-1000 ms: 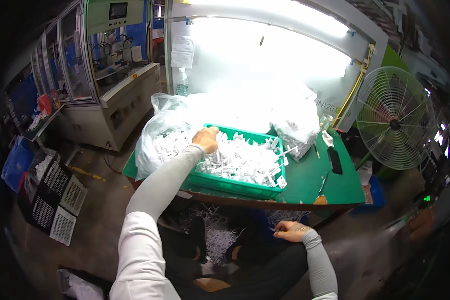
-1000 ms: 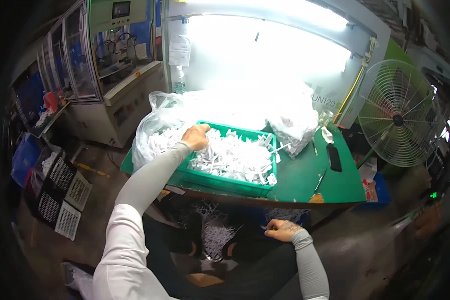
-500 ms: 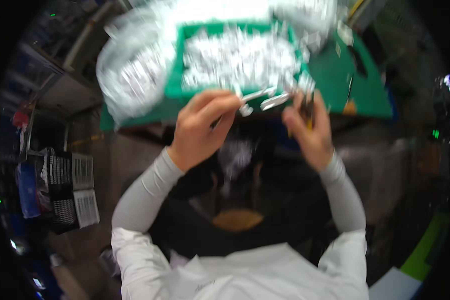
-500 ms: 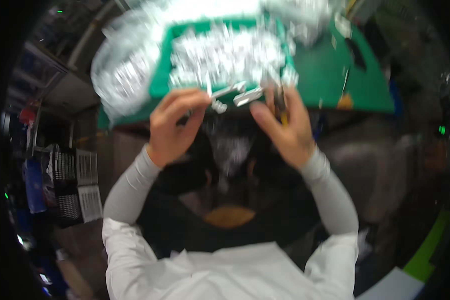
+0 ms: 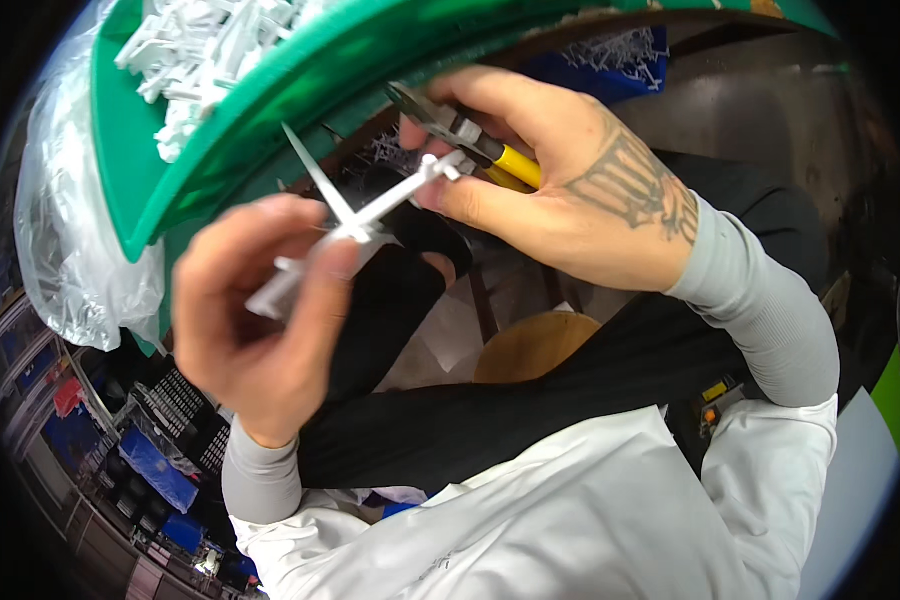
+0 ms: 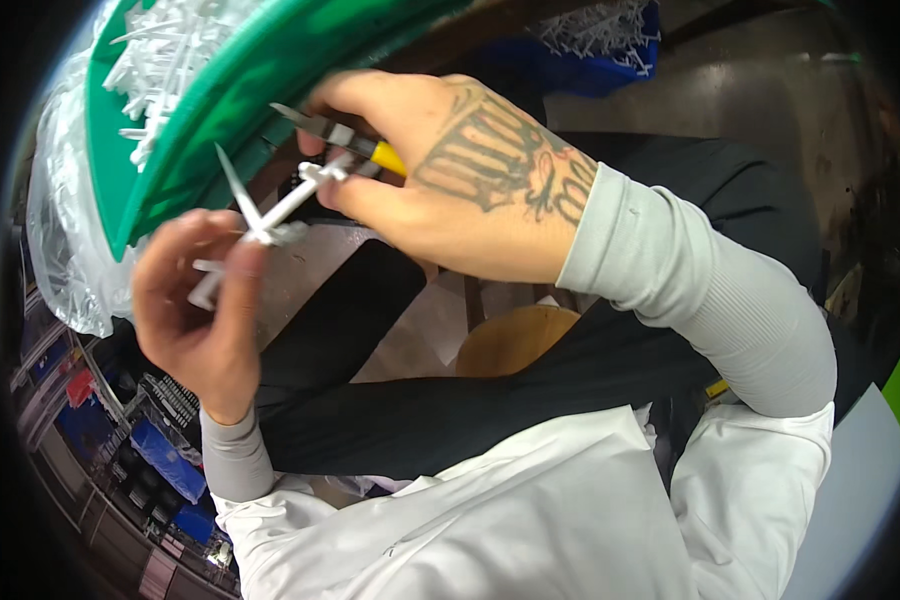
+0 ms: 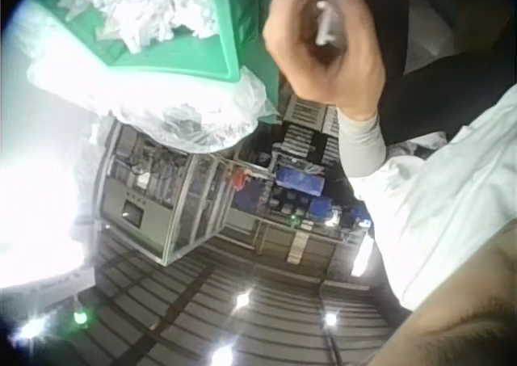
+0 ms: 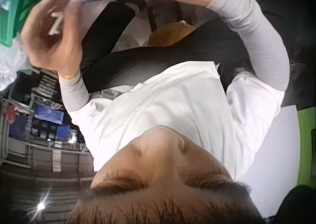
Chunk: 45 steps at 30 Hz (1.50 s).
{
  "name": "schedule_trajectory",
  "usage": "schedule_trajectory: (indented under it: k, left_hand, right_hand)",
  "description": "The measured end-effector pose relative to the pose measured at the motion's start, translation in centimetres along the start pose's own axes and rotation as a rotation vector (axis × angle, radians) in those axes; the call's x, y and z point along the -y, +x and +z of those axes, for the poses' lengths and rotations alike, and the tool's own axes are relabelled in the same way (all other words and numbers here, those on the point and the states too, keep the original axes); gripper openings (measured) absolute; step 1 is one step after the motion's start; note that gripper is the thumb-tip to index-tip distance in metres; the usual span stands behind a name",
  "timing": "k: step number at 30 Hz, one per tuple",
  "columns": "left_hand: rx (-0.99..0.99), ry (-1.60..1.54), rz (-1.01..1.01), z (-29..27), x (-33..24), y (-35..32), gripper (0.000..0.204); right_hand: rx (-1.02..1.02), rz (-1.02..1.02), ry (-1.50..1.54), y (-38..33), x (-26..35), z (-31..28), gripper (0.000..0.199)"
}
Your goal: Removing small plastic parts from a sprue or mold frame using pliers and organizing them.
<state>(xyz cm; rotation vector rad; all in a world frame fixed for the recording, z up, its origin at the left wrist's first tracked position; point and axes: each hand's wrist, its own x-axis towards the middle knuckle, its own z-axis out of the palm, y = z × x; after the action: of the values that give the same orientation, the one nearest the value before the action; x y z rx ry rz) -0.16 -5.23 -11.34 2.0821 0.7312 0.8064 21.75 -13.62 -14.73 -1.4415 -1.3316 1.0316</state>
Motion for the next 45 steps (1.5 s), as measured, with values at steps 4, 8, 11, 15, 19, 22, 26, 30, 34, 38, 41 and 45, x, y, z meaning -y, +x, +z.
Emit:
schedule_trajectory:
  k: [4,8,11,15,19,22,26,30,34,38,41,45]
  left_hand:
    - [-0.188,-0.207,-0.146,-0.4,0.8,0.5,0.051]
    - [-0.136,-0.473,-0.140,-1.6,1.1,0.6,0.057]
    - [0.035,-0.381,-0.179,-0.2,-0.3,-0.1,0.053]
    - [-0.021,-0.489,-0.223,1.2,-1.7,-2.3,0.021]
    - [-0.194,-0.693,-0.479,2.4,-0.8,-3.9,0.023]
    - [-0.181,-0.714,-0.524,2.6,-0.1,-4.9,0.025]
    - [-0.147,-0.690,-0.456,3.0,-0.3,-5.0,0.023]
    - [-0.144,-0.751,-0.414,3.4,0.3,-5.1,0.022]
    - [-0.143,-0.703,-0.392,3.3,0.2,-5.1,0.024]
    - [-0.138,-0.688,-0.363,3.6,0.2,-5.2,0.024]
    - [-0.125,-0.694,-0.376,3.7,0.1,-5.2,0.024]
    - [-0.141,-0.683,-0.361,4.0,0.1,-5.2,0.024]
  right_hand:
    - [-0.026,0.010,0.117,-0.6,0.0,0.5,0.031]
    - [0.086,0.150,0.507,-0.6,2.5,0.0,0.027]
    - [0.116,0.142,0.710,-1.1,3.3,0.8,0.031]
    - [0.143,0.042,0.657,-2.1,2.7,2.7,0.031]
    - [0.054,0.031,0.331,-3.5,0.8,2.6,0.030]
    - [0.127,-0.015,0.127,-4.7,0.5,2.5,0.028]
    - [0.165,-0.145,-0.064,-5.1,0.3,3.7,0.027]
    - [0.183,-0.026,-0.068,-5.1,0.7,3.6,0.027]
    - [0.188,-0.057,-0.099,-5.0,0.6,3.6,0.027]
    - [0.163,-0.067,-0.078,-5.2,0.8,3.8,0.026]
    - [0.159,-0.030,-0.064,-5.3,0.9,3.8,0.025]
    - [0.166,0.039,-0.066,-5.4,1.2,3.7,0.024]
